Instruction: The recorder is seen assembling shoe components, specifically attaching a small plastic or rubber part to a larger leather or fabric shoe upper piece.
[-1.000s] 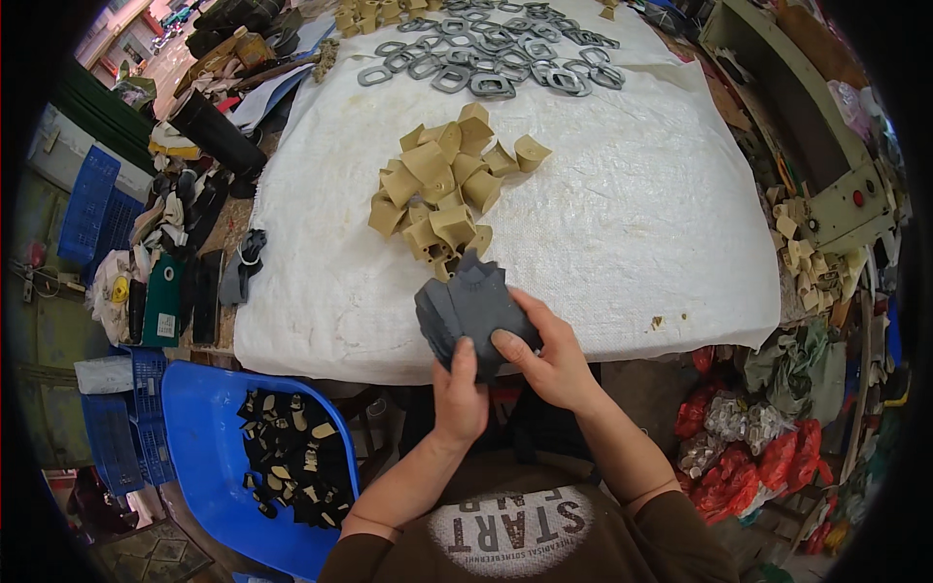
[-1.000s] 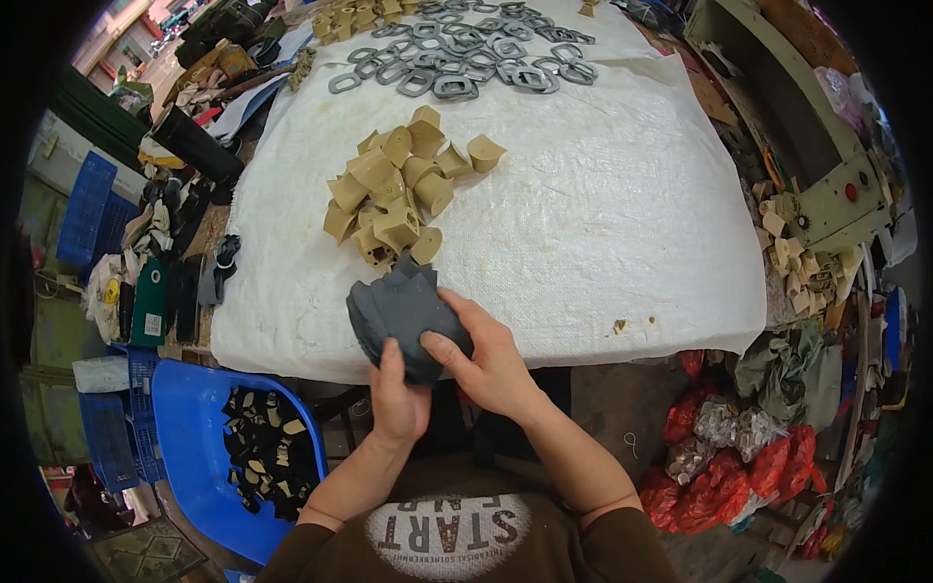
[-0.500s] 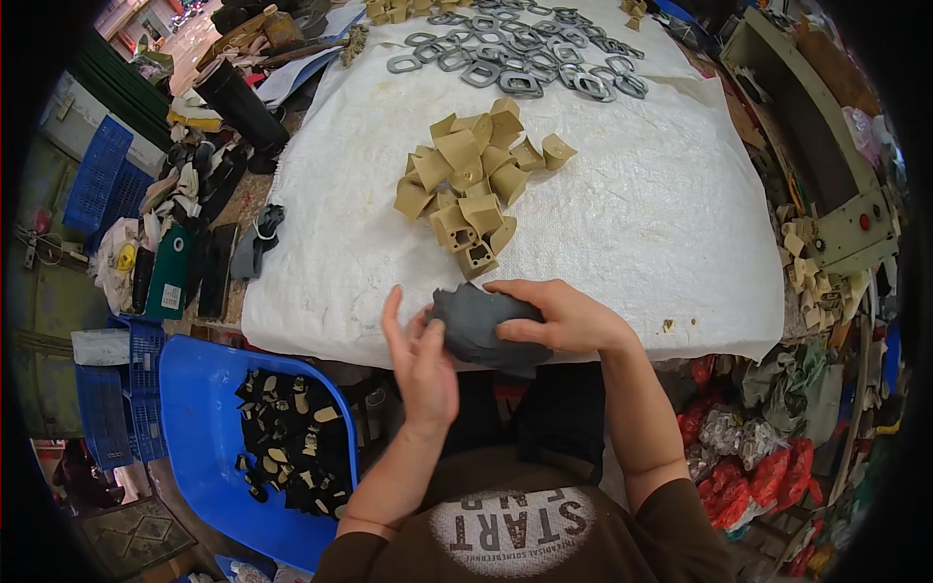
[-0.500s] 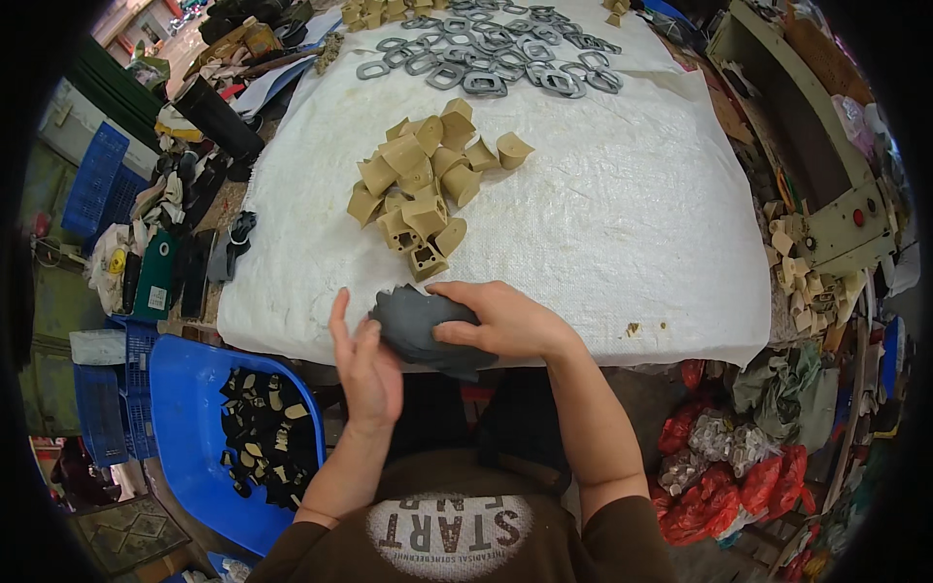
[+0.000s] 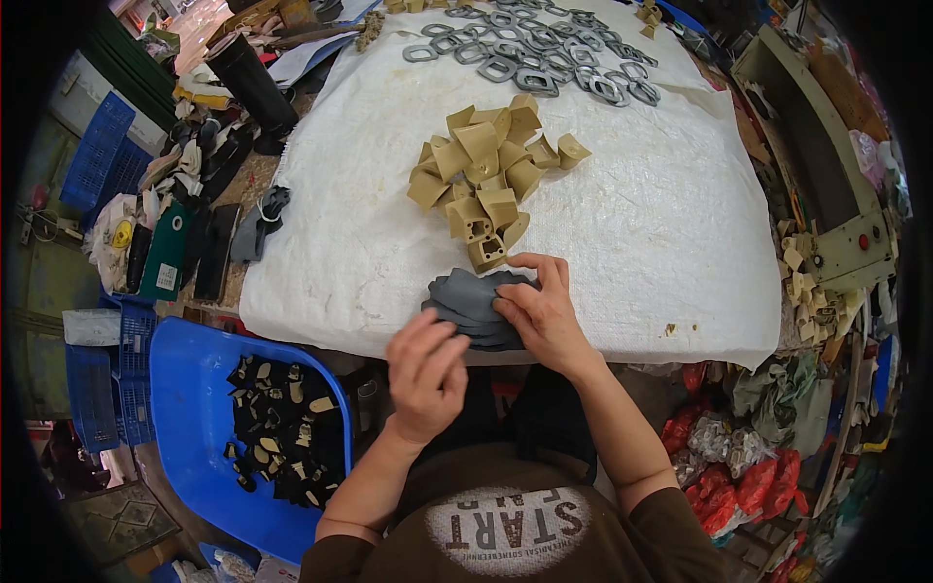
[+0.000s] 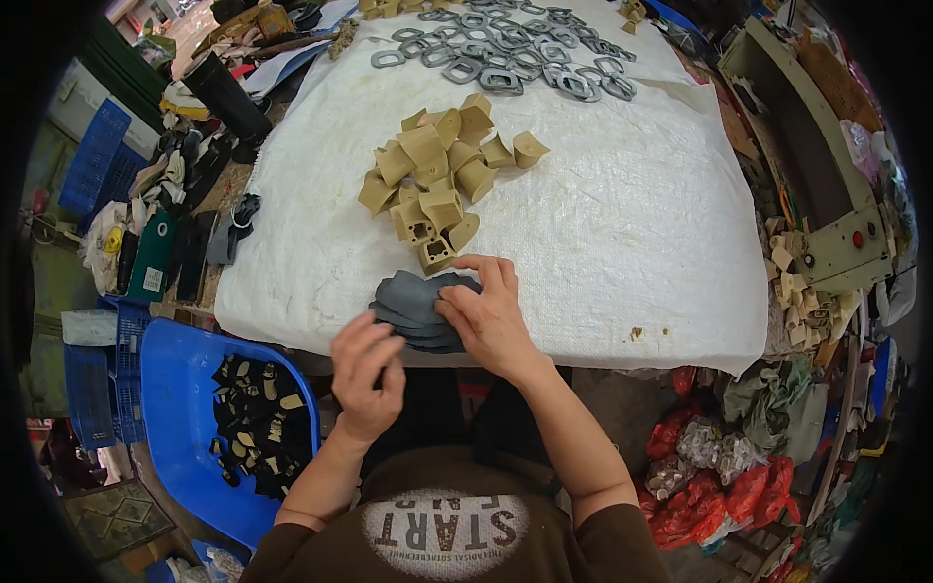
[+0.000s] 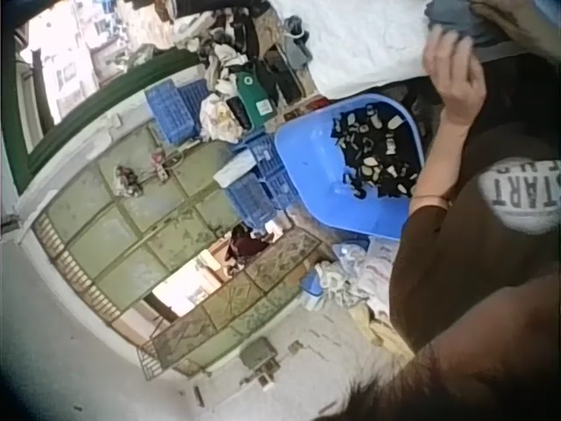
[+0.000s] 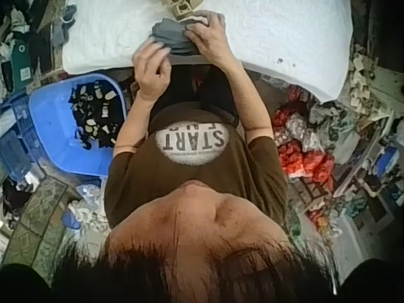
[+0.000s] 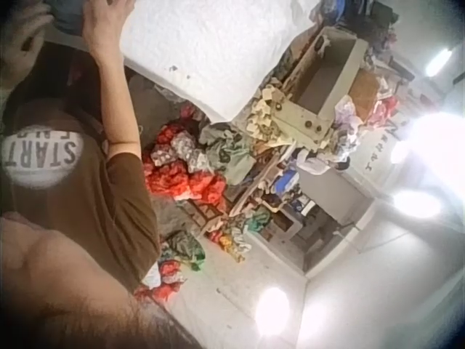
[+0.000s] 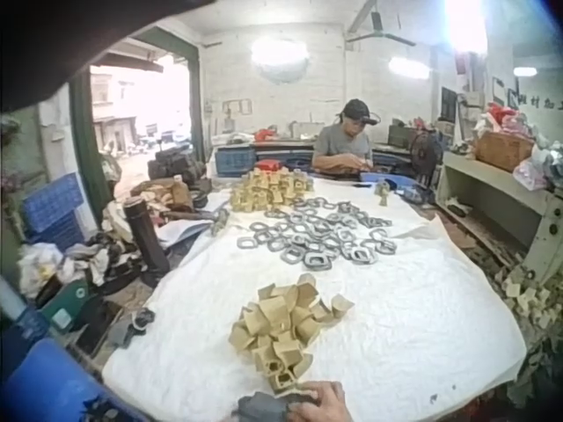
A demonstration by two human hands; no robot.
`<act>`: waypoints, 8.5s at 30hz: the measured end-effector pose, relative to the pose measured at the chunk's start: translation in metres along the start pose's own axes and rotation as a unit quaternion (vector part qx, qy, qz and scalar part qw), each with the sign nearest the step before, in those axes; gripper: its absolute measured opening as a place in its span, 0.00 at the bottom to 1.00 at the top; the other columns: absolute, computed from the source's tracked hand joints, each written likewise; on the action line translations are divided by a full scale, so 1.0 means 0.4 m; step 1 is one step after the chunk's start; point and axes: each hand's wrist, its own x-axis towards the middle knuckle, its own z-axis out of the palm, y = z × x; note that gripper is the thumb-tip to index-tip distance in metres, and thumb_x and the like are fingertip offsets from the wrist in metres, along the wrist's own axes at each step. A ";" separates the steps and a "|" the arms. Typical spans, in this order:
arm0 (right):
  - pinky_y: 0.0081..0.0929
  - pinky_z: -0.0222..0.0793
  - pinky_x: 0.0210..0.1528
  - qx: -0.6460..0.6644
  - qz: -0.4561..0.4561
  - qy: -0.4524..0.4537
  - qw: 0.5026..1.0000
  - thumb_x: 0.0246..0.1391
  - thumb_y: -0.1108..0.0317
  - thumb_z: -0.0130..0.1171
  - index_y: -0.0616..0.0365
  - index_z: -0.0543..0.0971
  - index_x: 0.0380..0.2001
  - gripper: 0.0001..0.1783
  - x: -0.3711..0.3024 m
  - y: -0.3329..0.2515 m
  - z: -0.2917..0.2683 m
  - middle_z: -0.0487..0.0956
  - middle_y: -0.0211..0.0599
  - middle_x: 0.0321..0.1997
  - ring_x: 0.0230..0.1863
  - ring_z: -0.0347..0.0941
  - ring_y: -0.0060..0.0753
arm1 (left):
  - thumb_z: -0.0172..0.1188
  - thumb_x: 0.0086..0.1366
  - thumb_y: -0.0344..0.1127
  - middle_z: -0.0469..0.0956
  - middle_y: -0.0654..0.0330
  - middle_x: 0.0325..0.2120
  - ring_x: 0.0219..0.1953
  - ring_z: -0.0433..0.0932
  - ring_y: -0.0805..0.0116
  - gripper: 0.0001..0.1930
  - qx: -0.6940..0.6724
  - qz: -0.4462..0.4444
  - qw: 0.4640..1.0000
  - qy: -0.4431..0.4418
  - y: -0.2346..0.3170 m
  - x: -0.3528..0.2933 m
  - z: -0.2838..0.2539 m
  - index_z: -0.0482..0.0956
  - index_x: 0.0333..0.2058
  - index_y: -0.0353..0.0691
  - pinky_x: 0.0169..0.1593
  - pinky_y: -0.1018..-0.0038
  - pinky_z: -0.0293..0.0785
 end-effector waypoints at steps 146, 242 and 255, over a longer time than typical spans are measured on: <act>0.40 0.48 0.45 -0.157 -0.053 -0.001 0.986 0.24 0.66 0.70 0.54 0.74 0.31 0.23 -0.083 -0.137 -0.158 0.70 0.27 0.32 0.35 0.65 0.32 | 0.41 0.68 0.29 0.75 0.45 0.43 0.40 0.77 0.67 0.18 -0.274 -0.307 0.892 -0.184 0.187 0.071 0.022 0.67 0.54 0.28 0.44 0.75 0.72; 0.25 0.66 0.48 0.489 0.152 -0.154 0.845 0.40 0.71 0.68 0.60 0.69 0.54 0.34 -0.123 -0.046 -0.161 0.77 0.34 0.35 0.39 0.72 0.24 | 0.37 0.66 0.55 0.68 0.55 0.39 0.37 0.66 0.73 0.36 -0.475 -0.306 0.768 -0.301 0.153 0.040 0.021 0.46 0.61 0.30 0.40 0.80 0.60; 0.22 0.69 0.29 0.277 0.046 -0.068 0.957 0.50 0.68 0.59 0.64 0.74 0.45 0.19 -0.098 -0.068 -0.137 0.76 0.37 0.29 0.27 0.73 0.25 | 0.35 0.69 0.53 0.69 0.47 0.45 0.47 0.70 0.62 0.35 -0.450 -0.256 0.796 -0.314 0.155 0.037 0.032 0.43 0.61 0.29 0.52 0.72 0.63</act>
